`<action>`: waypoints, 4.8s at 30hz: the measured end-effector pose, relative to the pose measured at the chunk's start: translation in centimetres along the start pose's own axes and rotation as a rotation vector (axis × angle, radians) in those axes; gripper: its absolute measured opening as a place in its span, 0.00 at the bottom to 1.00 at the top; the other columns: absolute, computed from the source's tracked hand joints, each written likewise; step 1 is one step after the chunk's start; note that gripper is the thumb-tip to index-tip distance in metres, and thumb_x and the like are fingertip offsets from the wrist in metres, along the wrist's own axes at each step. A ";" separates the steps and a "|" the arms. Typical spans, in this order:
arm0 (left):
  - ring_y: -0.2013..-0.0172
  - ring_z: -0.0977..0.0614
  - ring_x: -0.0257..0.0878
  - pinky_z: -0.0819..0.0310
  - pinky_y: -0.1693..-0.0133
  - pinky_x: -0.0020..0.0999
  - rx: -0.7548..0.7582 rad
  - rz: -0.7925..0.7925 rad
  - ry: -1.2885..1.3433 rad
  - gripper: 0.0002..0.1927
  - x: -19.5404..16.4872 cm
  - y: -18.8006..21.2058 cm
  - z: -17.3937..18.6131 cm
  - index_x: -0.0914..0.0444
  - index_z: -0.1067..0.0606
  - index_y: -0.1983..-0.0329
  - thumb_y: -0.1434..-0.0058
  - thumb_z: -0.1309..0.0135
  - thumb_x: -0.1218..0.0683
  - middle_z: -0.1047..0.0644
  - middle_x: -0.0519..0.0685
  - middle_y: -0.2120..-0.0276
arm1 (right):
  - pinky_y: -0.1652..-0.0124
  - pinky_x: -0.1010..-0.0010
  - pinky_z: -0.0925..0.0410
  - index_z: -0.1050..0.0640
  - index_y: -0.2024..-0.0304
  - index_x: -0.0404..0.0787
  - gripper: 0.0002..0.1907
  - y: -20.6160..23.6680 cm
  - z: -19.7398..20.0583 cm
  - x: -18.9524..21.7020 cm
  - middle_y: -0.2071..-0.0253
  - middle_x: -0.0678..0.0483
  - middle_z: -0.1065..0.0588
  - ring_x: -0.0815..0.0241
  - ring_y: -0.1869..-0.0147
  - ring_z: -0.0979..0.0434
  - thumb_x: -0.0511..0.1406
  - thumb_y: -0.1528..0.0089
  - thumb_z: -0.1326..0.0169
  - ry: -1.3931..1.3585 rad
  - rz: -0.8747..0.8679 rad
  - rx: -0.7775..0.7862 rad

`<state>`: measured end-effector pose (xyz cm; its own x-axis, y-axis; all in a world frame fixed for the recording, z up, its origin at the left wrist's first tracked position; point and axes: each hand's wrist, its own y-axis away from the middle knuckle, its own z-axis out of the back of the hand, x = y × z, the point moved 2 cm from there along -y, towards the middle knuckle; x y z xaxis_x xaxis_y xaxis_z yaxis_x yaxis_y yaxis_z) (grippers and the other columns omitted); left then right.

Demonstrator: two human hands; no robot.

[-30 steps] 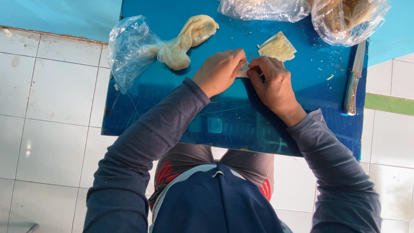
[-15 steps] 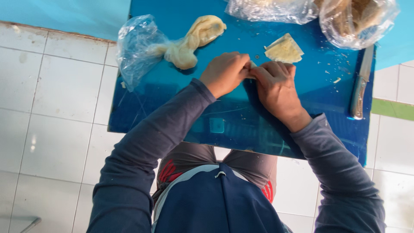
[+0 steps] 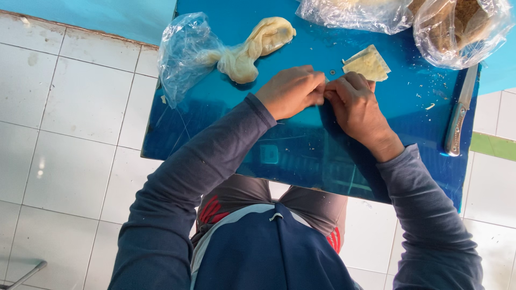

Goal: The person sits at a blue table and folds triangular pastry wrappers around a brown filling, pinching the edges closed by hand and placing the finished pieces on the table. They take wrappers from a plastic-covered stack and filling from a plastic bag, repeating the folding cycle for several pieces.

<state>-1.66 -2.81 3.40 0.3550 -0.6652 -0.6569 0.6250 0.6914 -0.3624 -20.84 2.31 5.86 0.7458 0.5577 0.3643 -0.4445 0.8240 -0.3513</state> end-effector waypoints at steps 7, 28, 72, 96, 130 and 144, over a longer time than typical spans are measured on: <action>0.63 0.19 0.52 0.25 0.63 0.48 0.022 0.158 -0.113 0.07 0.0 -0.3 -0.8 0.63 0.26 0.63 0.35 0.41 0.55 0.23 0.53 0.66 | 0.44 0.60 0.42 0.25 0.53 0.39 0.05 -0.8 1.5 -0.3 0.60 0.54 0.24 0.56 0.57 0.23 0.31 0.30 0.43 -0.083 -0.041 0.075; 0.63 0.20 0.50 0.26 0.63 0.46 -0.005 0.107 -0.077 0.09 0.5 -0.8 -0.5 0.63 0.25 0.65 0.42 0.37 0.55 0.24 0.52 0.66 | 0.48 0.58 0.37 0.24 0.50 0.37 0.11 -0.8 1.9 -0.3 0.61 0.53 0.25 0.52 0.53 0.24 0.34 0.33 0.40 -0.117 0.013 0.003; 0.60 0.24 0.51 0.28 0.57 0.45 -0.347 0.043 -0.267 0.06 0.8 -1.8 0.3 0.65 0.30 0.60 0.28 0.46 0.59 0.30 0.54 0.62 | 0.28 0.44 0.53 0.27 0.32 0.36 0.28 -1.7 0.3 0.7 0.32 0.44 0.26 0.49 0.24 0.32 0.46 0.27 0.45 0.459 0.048 0.019; 0.60 0.23 0.47 0.25 0.59 0.42 -0.389 0.004 -0.432 0.06 -0.7 -1.6 1.0 0.63 0.28 0.59 0.27 0.47 0.56 0.30 0.52 0.61 | 0.40 0.53 0.43 0.21 0.51 0.40 0.07 -2.1 0.3 0.1 0.47 0.52 0.22 0.48 0.40 0.26 0.36 0.30 0.41 0.061 -0.029 -0.180; 0.60 0.23 0.44 0.25 0.59 0.40 -0.310 -0.152 -0.371 0.05 -2.6 -0.3 -0.3 0.63 0.27 0.60 0.29 0.44 0.58 0.29 0.49 0.62 | 0.49 0.56 0.30 0.22 0.49 0.37 0.15 7.3 10.0 6.4 0.54 0.48 0.21 0.44 0.48 0.21 0.32 0.38 0.39 0.052 -0.010 0.065; 0.63 0.24 0.42 0.26 0.60 0.39 -0.260 -0.127 -0.367 0.08 -2.9 -1.2 0.3 0.63 0.28 0.64 0.29 0.43 0.56 0.30 0.48 0.65 | 0.56 0.62 0.29 0.25 0.63 0.38 0.03 -0.5 4.0 -3.0 0.61 0.49 0.24 0.50 0.57 0.22 0.31 0.37 0.43 0.590 0.123 -0.023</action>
<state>-3.22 -1.77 5.92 0.5387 -0.7725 -0.3361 0.5014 0.6146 -0.6090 -24.86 0.64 8.39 0.8421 0.4934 -0.2177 -0.5387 0.7511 -0.3816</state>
